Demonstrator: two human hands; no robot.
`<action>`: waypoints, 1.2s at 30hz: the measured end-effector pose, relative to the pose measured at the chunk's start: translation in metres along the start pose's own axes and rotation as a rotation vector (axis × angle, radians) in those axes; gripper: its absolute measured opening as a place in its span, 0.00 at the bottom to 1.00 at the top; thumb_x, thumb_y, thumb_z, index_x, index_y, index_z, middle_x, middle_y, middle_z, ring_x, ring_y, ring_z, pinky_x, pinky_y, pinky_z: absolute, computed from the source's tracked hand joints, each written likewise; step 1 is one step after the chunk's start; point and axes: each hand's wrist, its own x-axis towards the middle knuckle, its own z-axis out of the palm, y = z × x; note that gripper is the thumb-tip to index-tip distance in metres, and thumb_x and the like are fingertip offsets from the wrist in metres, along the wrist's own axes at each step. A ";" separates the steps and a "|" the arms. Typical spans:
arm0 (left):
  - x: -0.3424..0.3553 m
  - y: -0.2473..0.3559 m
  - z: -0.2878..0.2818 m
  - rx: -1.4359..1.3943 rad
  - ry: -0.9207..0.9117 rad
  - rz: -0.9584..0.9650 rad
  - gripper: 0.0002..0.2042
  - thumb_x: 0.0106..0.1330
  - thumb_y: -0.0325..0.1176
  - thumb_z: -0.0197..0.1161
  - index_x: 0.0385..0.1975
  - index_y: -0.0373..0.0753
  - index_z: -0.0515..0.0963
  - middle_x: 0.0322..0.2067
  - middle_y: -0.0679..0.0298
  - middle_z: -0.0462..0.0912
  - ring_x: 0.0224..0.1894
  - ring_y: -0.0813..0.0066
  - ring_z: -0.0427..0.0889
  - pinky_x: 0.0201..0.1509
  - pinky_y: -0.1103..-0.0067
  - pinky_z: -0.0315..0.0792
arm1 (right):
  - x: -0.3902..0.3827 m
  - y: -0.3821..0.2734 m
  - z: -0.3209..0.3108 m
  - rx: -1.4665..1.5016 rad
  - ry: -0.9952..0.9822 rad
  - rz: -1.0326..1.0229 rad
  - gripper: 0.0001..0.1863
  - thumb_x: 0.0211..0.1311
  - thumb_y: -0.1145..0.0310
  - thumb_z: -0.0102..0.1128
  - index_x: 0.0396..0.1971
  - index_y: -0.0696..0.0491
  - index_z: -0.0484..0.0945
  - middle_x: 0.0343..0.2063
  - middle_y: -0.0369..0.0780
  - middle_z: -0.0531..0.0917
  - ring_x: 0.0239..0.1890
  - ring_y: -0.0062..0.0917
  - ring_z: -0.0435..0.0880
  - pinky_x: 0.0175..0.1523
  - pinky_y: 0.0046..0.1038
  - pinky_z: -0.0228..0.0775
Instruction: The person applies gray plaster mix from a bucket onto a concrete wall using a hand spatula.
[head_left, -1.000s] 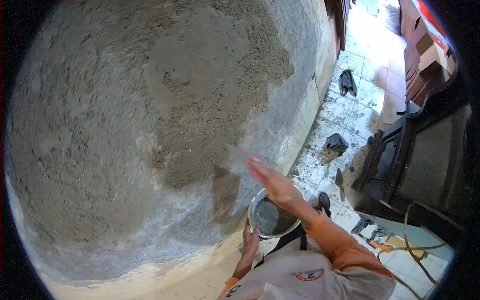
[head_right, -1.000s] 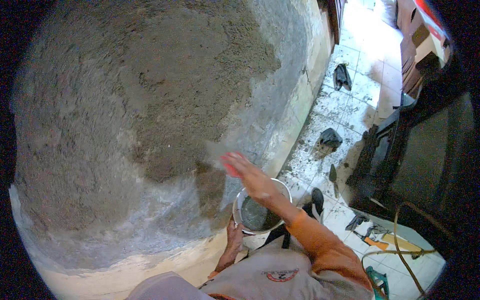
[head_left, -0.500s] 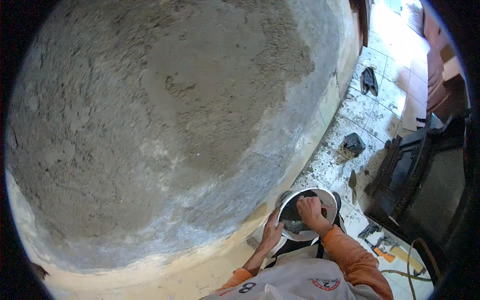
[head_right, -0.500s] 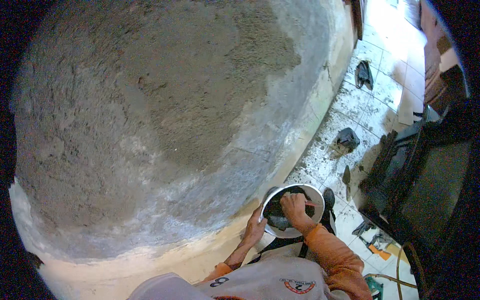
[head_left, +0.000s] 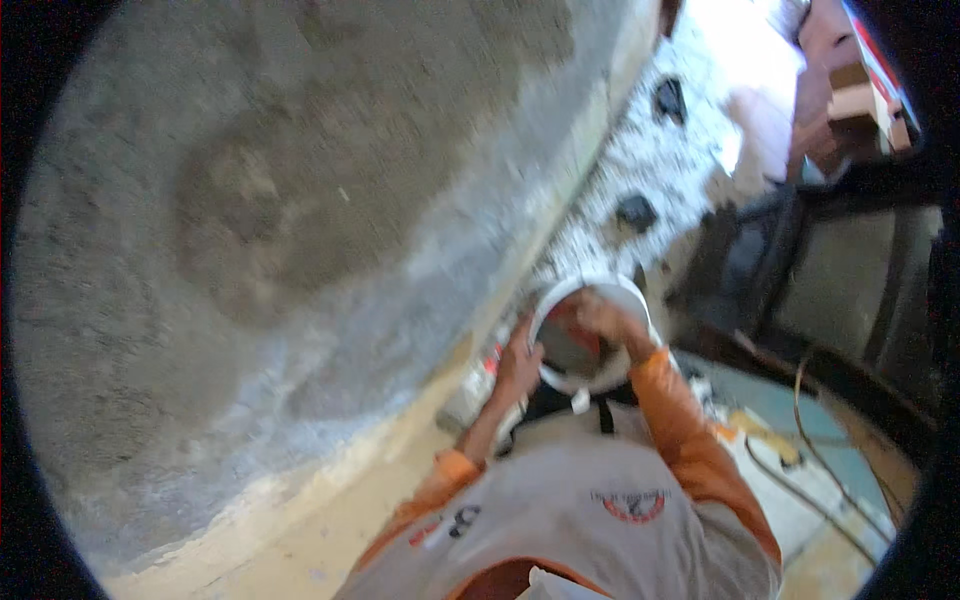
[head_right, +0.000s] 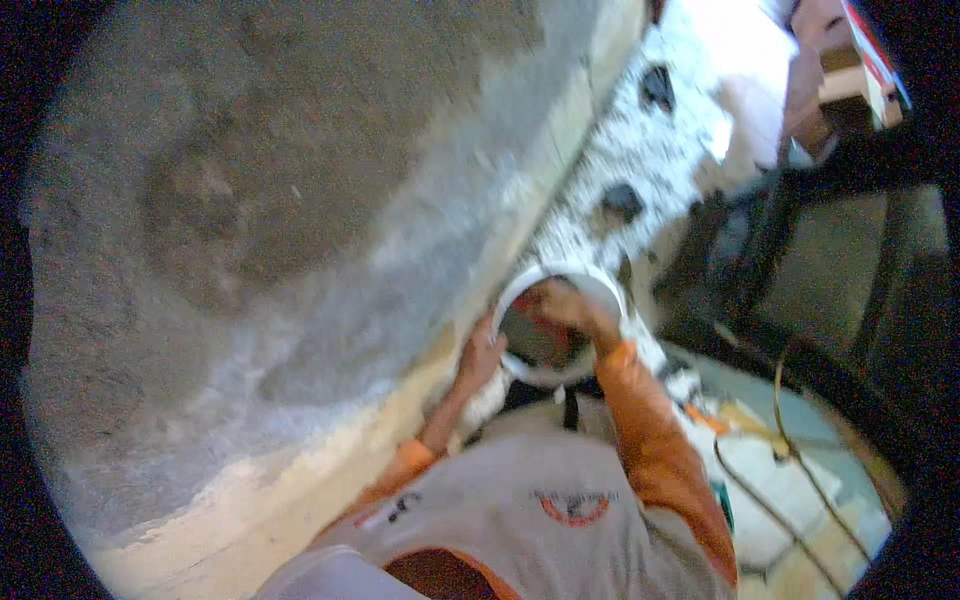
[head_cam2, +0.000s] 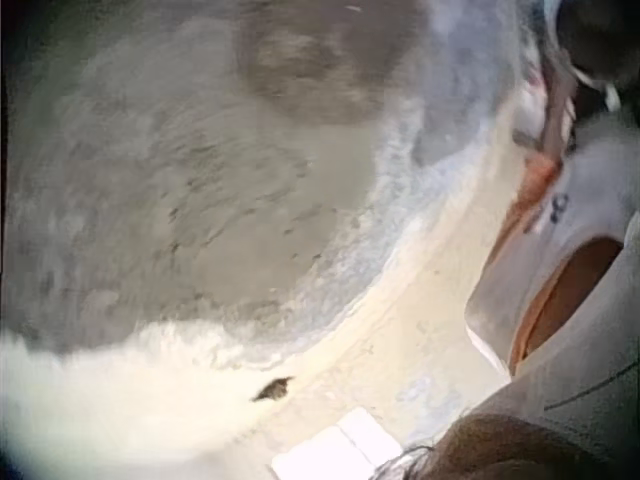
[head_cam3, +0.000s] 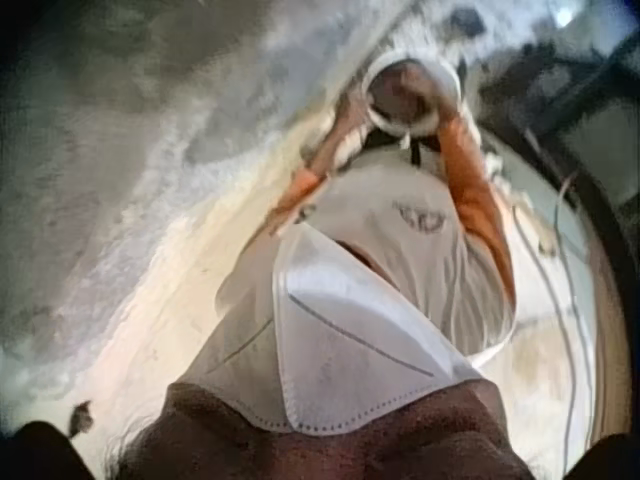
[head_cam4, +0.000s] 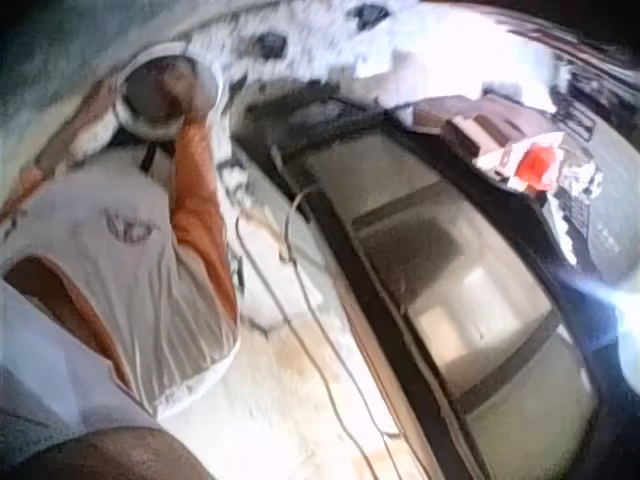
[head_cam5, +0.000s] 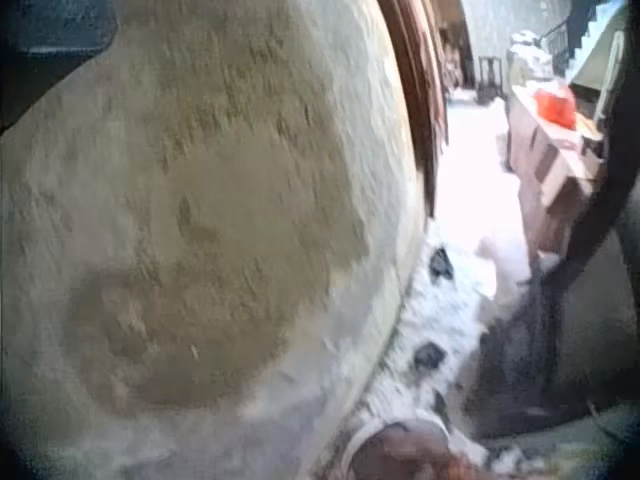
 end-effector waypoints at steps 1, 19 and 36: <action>0.002 -0.013 -0.001 0.006 0.018 0.091 0.32 0.69 0.25 0.57 0.75 0.31 0.62 0.72 0.41 0.68 0.75 0.48 0.66 0.79 0.66 0.58 | -0.008 -0.013 0.004 0.133 0.068 -0.062 0.23 0.63 0.70 0.64 0.58 0.58 0.82 0.50 0.42 0.88 0.53 0.28 0.84 0.63 0.33 0.75; -0.043 -0.029 -0.080 -0.500 0.154 -0.062 0.32 0.66 0.25 0.51 0.74 0.36 0.66 0.53 0.52 0.81 0.55 0.62 0.81 0.64 0.70 0.72 | -0.060 -0.047 0.056 0.751 0.383 -0.187 0.23 0.69 0.71 0.69 0.62 0.59 0.78 0.50 0.38 0.87 0.49 0.25 0.88 0.58 0.30 0.81; -0.085 -0.117 -0.119 -0.518 0.158 0.142 0.31 0.65 0.23 0.50 0.73 0.36 0.64 0.50 0.53 0.80 0.35 0.64 0.87 0.29 0.71 0.88 | -0.043 -0.369 0.026 0.125 1.504 -1.161 0.21 0.68 0.67 0.66 0.58 0.59 0.79 0.41 0.47 0.88 0.43 0.34 0.87 0.49 0.37 0.80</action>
